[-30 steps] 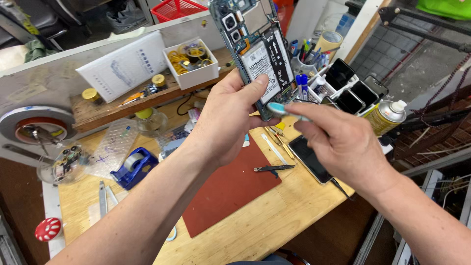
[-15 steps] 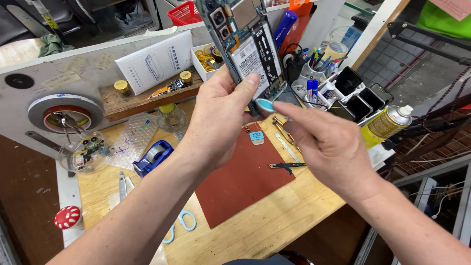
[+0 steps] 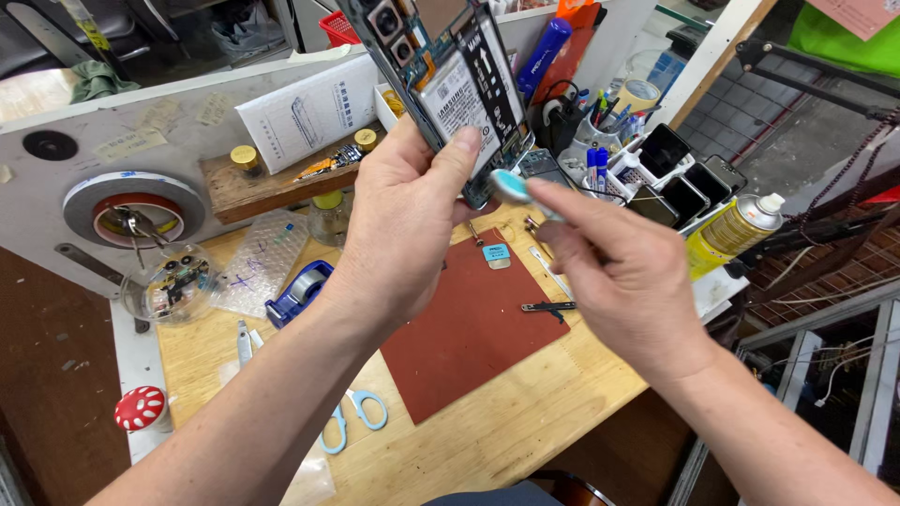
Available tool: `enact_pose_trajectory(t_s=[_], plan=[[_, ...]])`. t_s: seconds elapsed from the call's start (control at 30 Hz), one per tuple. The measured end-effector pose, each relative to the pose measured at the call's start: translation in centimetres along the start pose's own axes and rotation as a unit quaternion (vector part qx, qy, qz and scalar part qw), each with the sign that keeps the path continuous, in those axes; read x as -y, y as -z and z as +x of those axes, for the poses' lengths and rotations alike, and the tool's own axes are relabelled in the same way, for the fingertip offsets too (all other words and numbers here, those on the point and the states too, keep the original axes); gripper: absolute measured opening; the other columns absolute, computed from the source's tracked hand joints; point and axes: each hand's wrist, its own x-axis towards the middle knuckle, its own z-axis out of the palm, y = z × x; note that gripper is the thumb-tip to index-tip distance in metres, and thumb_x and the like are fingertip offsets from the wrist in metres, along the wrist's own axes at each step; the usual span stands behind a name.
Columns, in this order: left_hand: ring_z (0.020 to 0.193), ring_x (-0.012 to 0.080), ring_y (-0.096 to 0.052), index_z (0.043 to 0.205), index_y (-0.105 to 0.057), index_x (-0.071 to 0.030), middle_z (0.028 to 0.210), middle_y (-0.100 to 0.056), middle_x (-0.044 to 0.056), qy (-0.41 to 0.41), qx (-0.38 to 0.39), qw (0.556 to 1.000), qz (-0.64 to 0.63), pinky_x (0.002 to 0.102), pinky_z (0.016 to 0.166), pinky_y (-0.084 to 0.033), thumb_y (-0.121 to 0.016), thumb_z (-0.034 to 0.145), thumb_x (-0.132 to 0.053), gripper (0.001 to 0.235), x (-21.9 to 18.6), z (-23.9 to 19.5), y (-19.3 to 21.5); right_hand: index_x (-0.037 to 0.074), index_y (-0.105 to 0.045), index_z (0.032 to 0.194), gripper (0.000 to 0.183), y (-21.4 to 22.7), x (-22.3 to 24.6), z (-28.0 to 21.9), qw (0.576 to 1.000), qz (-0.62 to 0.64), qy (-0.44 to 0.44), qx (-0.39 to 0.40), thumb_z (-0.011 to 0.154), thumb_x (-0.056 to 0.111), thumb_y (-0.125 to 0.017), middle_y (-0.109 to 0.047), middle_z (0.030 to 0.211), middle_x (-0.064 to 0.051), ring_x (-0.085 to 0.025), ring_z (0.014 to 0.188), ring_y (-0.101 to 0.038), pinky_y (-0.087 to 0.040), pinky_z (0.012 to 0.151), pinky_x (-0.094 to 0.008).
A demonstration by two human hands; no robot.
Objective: The person cleans the internal components of a disassembled smartphone using a toothbrush and compressed air, then uses a screwdriver to remove and reattach small metal brackets and connectors. The person handles the phone chassis, battery, and camera module throughout the process.
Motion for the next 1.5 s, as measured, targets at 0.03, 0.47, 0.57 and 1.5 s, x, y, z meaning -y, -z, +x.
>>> enact_pose_trajectory(t_s=[0.03, 0.47, 0.57, 1.5], plan=[[0.095, 0.0082, -0.067, 0.124, -0.063, -0.004, 0.113, -0.072, 0.004, -0.012, 0.004, 1.0, 0.007, 0.029, 0.081, -0.061, -0.054, 0.108, -0.015, 0.021, -0.2, -0.1, 0.1, 0.01, -0.071, 0.132, 0.037, -0.3, 0.1, 0.1, 1.0, 0.005, -0.011, 0.008, 0.096, 0.002, -0.069, -0.076, 0.093, -0.006, -0.007, 0.071, -0.065, -0.053, 0.064, -0.022], [0.091, 0.0046, -0.063, 0.123, -0.064, -0.006, 0.106, -0.071, -0.003, -0.025, 0.012, 0.999, 0.039, 0.025, 0.08, -0.057, -0.056, 0.108, -0.016, 0.02, -0.7, -0.6, 0.3, 0.012, -0.073, 0.127, 0.035, 0.0, 0.5, 0.0, 0.993, 0.009, 0.075, 0.089, 0.093, 0.002, -0.07, -0.08, 0.097, -0.007, -0.01, 0.082, -0.075, -0.058, 0.071, -0.026], [0.086, 0.0042, -0.059, 0.121, -0.066, -0.006, 0.102, -0.071, -0.002, -0.03, 0.0, 0.994, 0.102, 0.023, 0.074, -0.052, -0.057, 0.108, -0.017, 0.019, -0.7, -0.7, 0.4, 0.012, -0.07, 0.132, 0.035, 0.2, 0.3, 0.3, 0.999, 0.022, 0.032, 0.019, 0.099, 0.001, -0.067, -0.079, 0.101, -0.008, -0.011, 0.084, -0.074, -0.059, 0.074, -0.025], [0.093, 0.0094, -0.062, 0.124, -0.064, -0.005, 0.11, -0.07, 0.002, 0.018, -0.018, 0.998, 0.06, 0.029, 0.077, -0.056, -0.056, 0.108, -0.016, 0.02, 1.1, -0.7, 0.3, 0.016, -0.07, 0.133, 0.041, 0.1, -1.1, 0.3, 0.993, 0.062, 0.022, 0.103, 0.095, 0.001, -0.067, -0.078, 0.089, -0.003, -0.009, 0.067, -0.068, -0.056, 0.061, -0.024]])
